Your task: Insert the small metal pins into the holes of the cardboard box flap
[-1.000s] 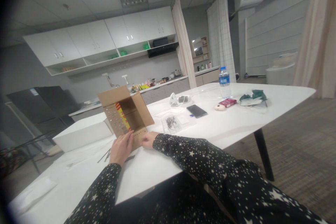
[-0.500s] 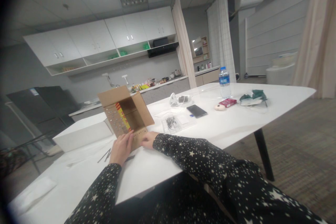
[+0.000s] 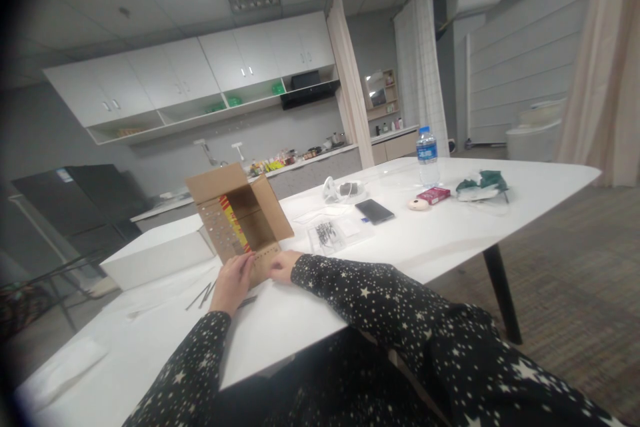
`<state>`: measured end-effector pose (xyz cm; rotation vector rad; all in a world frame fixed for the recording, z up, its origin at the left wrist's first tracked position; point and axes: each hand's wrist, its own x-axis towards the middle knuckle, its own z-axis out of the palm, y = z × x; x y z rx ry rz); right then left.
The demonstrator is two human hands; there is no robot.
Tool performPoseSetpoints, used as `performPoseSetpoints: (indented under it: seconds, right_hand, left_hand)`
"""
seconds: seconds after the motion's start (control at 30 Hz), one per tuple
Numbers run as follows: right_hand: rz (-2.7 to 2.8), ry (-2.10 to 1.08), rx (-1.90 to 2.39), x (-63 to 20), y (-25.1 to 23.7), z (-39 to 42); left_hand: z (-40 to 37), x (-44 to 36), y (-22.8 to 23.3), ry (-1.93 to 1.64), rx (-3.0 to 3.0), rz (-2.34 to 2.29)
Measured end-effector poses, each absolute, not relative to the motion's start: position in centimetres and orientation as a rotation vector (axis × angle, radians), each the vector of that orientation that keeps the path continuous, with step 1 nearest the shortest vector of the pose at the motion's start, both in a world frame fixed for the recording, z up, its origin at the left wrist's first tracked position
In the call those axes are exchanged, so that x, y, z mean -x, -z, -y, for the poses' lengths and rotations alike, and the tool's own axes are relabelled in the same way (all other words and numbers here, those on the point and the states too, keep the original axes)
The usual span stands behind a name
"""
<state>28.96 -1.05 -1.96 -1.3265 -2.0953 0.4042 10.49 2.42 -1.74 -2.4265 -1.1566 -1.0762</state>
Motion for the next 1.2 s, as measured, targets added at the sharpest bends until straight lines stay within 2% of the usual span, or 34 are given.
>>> performPoseSetpoints:
  seconds: [1.2]
  right_hand:
    - [2.109,-0.407,1.344,-29.0,1.5,1.4]
  left_hand:
    - [-1.0,-10.9,0.6,1.101,2.33,1.465]
